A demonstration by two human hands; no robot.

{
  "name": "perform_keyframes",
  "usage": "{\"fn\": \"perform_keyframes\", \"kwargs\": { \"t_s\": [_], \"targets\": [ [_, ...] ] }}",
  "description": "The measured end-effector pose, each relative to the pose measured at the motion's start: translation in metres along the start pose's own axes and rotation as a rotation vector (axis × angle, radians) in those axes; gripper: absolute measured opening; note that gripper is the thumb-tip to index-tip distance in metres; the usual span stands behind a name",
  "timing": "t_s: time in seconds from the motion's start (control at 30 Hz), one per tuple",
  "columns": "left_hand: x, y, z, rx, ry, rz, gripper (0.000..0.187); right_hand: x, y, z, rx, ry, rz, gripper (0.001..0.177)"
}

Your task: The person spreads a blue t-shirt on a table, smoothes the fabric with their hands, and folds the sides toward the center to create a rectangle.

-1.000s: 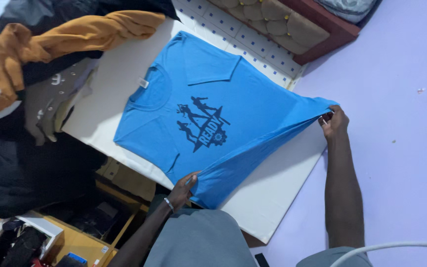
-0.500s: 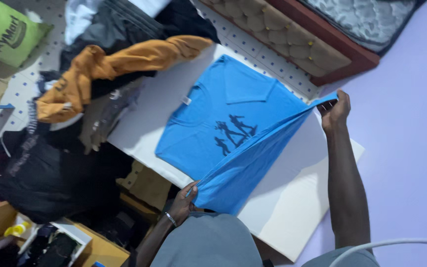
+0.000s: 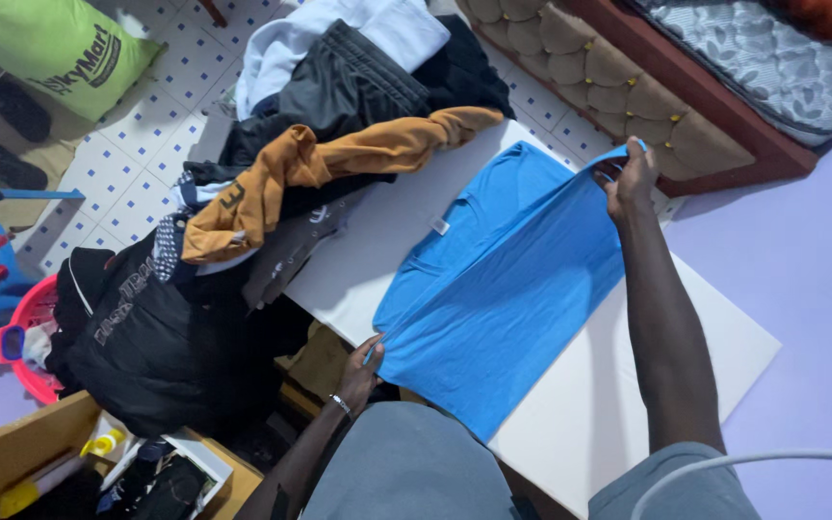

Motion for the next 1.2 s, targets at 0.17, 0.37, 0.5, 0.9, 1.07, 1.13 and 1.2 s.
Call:
{"fn": "perform_keyframes", "kwargs": {
  "t_s": [0.17,0.37,0.5,0.9,1.07,1.13,1.2],
  "targets": [
    [-0.018,0.027,-0.018,-0.053,-0.052,-0.06,0.06,-0.013,-0.05,-0.013,0.095,-0.037,0.01,0.031],
    [-0.049,0.053,-0.039,-0.147,-0.22,-0.148,0.054,-0.015,-0.089,-0.027,0.178,-0.096,0.016,0.039],
    [-0.065,0.068,-0.055,-0.46,-0.386,-0.344,0.039,-0.02,-0.101,-0.041,0.233,-0.145,0.012,0.041],
    [-0.059,0.067,-0.082,-0.803,-0.387,-0.511,0.025,-0.023,-0.117,-0.092,0.296,-0.207,0.121,0.03],
    [-0.07,0.066,-0.086,-0.858,-0.311,-0.456,0.028,0.013,-0.094,-0.095,0.253,-0.016,0.037,0.024],
    [-0.077,0.065,-0.088,-0.906,-0.248,-0.417,0.031,0.048,-0.065,-0.092,0.32,0.1,-0.084,0.023],
    [-0.079,0.063,-0.091,-0.895,-0.207,-0.379,0.039,0.098,-0.027,-0.091,0.393,0.173,-0.223,0.024]
  ]
}}
Point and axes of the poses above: each hand's wrist, its own x-axis away from the middle knuckle, its own y-axis out of the back of the hand, z = x × y, the point moved 8 cm from there along -x, towards the middle knuckle, and after that the axes turned 9 degrees about y, right-handed, at the moved point
